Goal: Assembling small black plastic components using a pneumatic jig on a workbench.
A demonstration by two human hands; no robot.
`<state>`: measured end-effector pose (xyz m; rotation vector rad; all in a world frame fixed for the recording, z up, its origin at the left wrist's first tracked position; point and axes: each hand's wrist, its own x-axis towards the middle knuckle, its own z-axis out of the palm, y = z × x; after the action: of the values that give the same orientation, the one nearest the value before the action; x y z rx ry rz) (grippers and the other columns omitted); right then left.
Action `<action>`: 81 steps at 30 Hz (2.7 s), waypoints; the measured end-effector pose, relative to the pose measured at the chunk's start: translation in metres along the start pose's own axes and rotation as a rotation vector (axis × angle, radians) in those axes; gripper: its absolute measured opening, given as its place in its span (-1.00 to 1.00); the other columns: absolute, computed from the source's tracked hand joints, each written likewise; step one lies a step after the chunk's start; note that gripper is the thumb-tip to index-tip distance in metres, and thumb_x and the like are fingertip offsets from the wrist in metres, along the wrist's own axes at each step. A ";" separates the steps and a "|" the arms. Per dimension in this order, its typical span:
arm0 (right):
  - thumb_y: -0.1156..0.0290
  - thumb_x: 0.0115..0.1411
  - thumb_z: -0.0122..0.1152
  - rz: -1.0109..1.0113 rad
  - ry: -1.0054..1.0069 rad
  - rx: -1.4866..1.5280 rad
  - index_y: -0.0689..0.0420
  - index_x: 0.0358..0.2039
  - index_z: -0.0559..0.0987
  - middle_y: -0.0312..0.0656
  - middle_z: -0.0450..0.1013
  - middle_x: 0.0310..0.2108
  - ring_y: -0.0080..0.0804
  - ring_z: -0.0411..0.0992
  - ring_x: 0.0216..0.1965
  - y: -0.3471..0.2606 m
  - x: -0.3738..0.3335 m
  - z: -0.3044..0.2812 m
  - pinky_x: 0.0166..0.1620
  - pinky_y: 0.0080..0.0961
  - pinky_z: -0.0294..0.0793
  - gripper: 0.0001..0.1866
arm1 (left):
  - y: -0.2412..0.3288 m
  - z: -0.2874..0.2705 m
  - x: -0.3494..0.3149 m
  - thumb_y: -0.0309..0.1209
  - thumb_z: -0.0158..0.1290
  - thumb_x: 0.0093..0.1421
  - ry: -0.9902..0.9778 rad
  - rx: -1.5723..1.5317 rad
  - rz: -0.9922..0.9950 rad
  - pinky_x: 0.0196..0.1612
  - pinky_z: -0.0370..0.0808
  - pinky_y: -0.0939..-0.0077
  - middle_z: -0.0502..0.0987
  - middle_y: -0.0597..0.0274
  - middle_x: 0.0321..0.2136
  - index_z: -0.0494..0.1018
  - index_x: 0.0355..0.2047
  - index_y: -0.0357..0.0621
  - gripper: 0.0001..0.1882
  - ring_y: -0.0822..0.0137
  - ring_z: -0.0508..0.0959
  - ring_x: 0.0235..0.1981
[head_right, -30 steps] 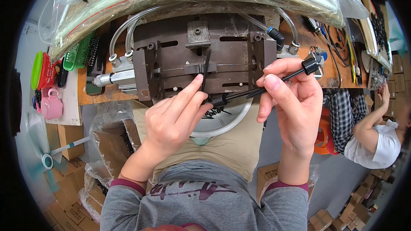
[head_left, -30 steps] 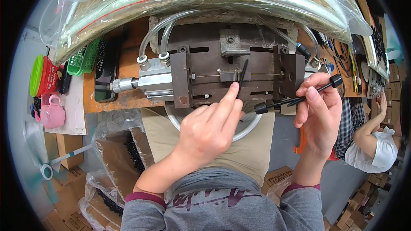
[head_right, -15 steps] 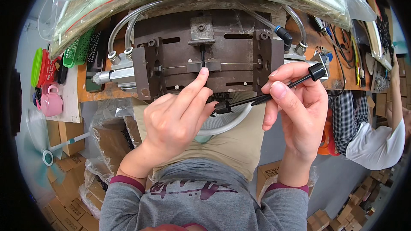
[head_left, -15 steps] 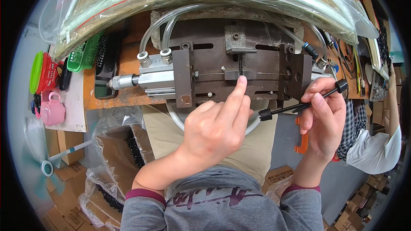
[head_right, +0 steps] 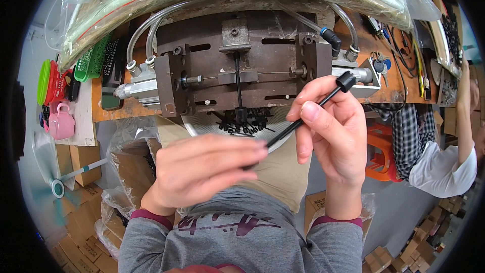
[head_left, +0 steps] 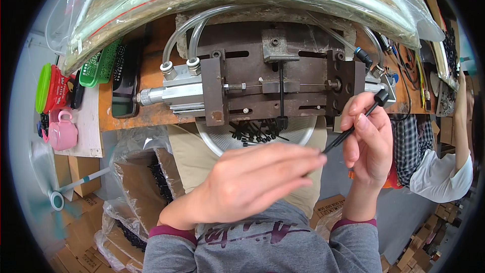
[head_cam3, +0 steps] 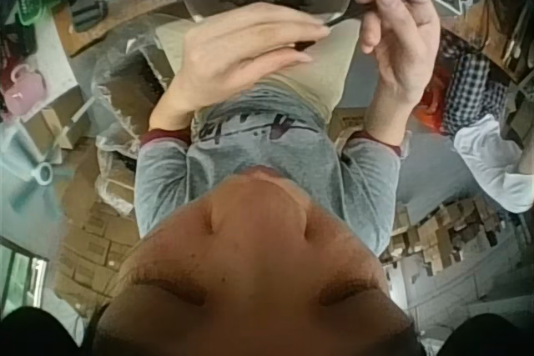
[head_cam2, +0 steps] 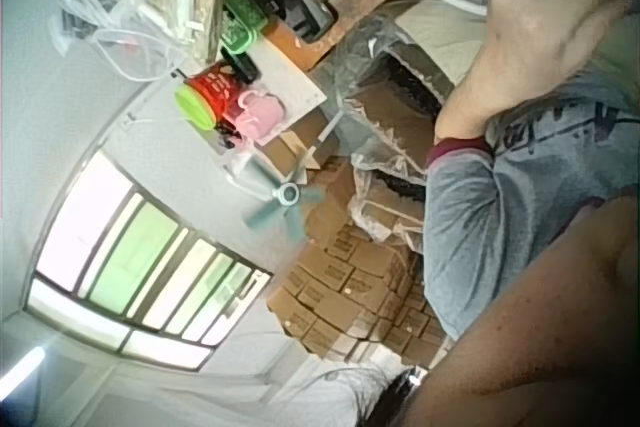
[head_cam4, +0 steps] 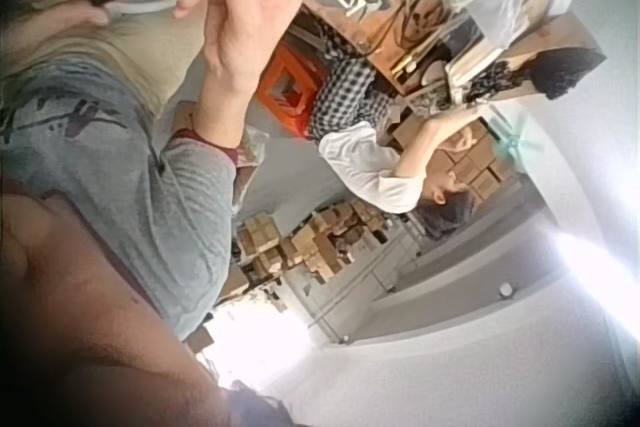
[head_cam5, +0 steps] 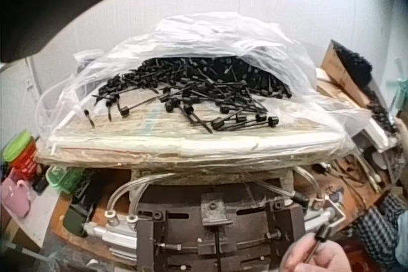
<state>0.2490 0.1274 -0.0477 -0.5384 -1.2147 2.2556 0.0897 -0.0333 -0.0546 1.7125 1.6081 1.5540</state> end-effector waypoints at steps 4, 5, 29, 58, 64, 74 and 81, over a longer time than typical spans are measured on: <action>0.45 0.38 0.03 -0.192 0.099 -0.004 0.33 -0.19 0.48 0.04 0.54 -0.29 -0.55 0.40 -0.68 -0.001 0.005 -0.004 -0.63 -0.74 0.35 -0.82 | 0.008 -0.004 -0.006 -0.46 0.40 -0.10 0.028 0.069 0.031 -0.35 0.63 0.51 0.67 0.14 -0.25 0.66 -0.23 -0.22 -0.64 0.32 0.66 -0.38; 0.45 0.38 0.04 -0.290 0.113 -0.026 0.37 -0.12 0.50 0.06 0.56 -0.24 -0.55 0.45 -0.59 -0.003 0.007 -0.010 -0.55 -0.73 0.42 -0.78 | 0.006 -0.004 -0.009 -0.47 0.40 -0.10 0.049 0.132 0.046 -0.35 0.63 0.51 0.67 0.14 -0.23 0.65 -0.24 -0.22 -0.65 0.33 0.66 -0.40; 0.63 -0.05 0.42 -0.624 -0.130 -1.321 0.28 -0.27 0.56 0.05 0.46 0.05 -0.14 0.54 -0.10 0.020 -0.008 0.023 -0.12 -0.36 0.58 -0.70 | -0.002 -0.047 0.068 -0.41 0.33 0.02 0.148 0.603 0.287 -0.33 0.58 0.53 0.67 0.18 -0.27 0.61 -0.25 -0.16 -0.74 0.27 0.67 -0.37; 0.62 -0.02 0.22 -1.198 -0.047 -1.862 0.16 -0.26 0.54 -0.19 0.50 -0.25 -0.10 0.52 -0.25 -0.090 0.134 0.054 -0.21 -0.26 0.53 -0.74 | -0.018 -0.118 0.153 -0.42 0.35 0.03 0.113 0.532 0.034 -0.26 0.55 0.54 0.61 0.19 -0.24 0.64 -0.26 -0.22 -0.75 0.42 0.62 -0.40; 0.69 -0.06 0.23 -0.618 -0.394 -2.370 0.20 -0.19 0.55 -0.15 0.51 -0.17 -0.08 0.50 -0.08 -0.100 0.210 0.069 -0.03 -0.24 0.52 -0.65 | 0.016 -0.058 0.067 -0.46 0.38 -0.05 0.061 0.477 0.192 -0.35 0.59 0.55 0.60 0.09 -0.13 0.61 -0.30 -0.22 -0.72 0.32 0.65 -0.35; 0.38 0.26 0.21 -0.774 -0.227 -1.917 0.26 -0.26 0.54 -0.18 0.43 -0.48 -0.46 0.37 -0.51 -0.126 0.200 0.032 -0.41 -0.53 0.34 -0.82 | -0.019 0.016 -0.005 -0.41 0.32 -0.04 0.051 0.699 0.135 -0.28 0.59 0.47 0.56 -0.07 0.01 0.56 -0.32 -0.27 -0.72 0.23 0.65 -0.34; 0.20 0.36 0.13 -0.448 0.017 -0.831 0.19 -0.22 0.59 -0.40 0.47 -0.43 -0.75 0.18 -0.60 -0.126 0.181 0.013 -0.49 -0.74 0.16 -0.72 | -0.025 0.015 0.003 -0.40 0.33 -0.06 0.039 0.740 0.087 -0.40 0.54 0.53 0.59 -0.01 -0.01 0.57 -0.35 -0.22 -0.74 0.30 0.62 -0.52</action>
<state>0.1313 0.2873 0.0481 -0.4971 -2.0178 1.3162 0.0891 -0.0166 -0.0784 2.1190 2.3482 1.0807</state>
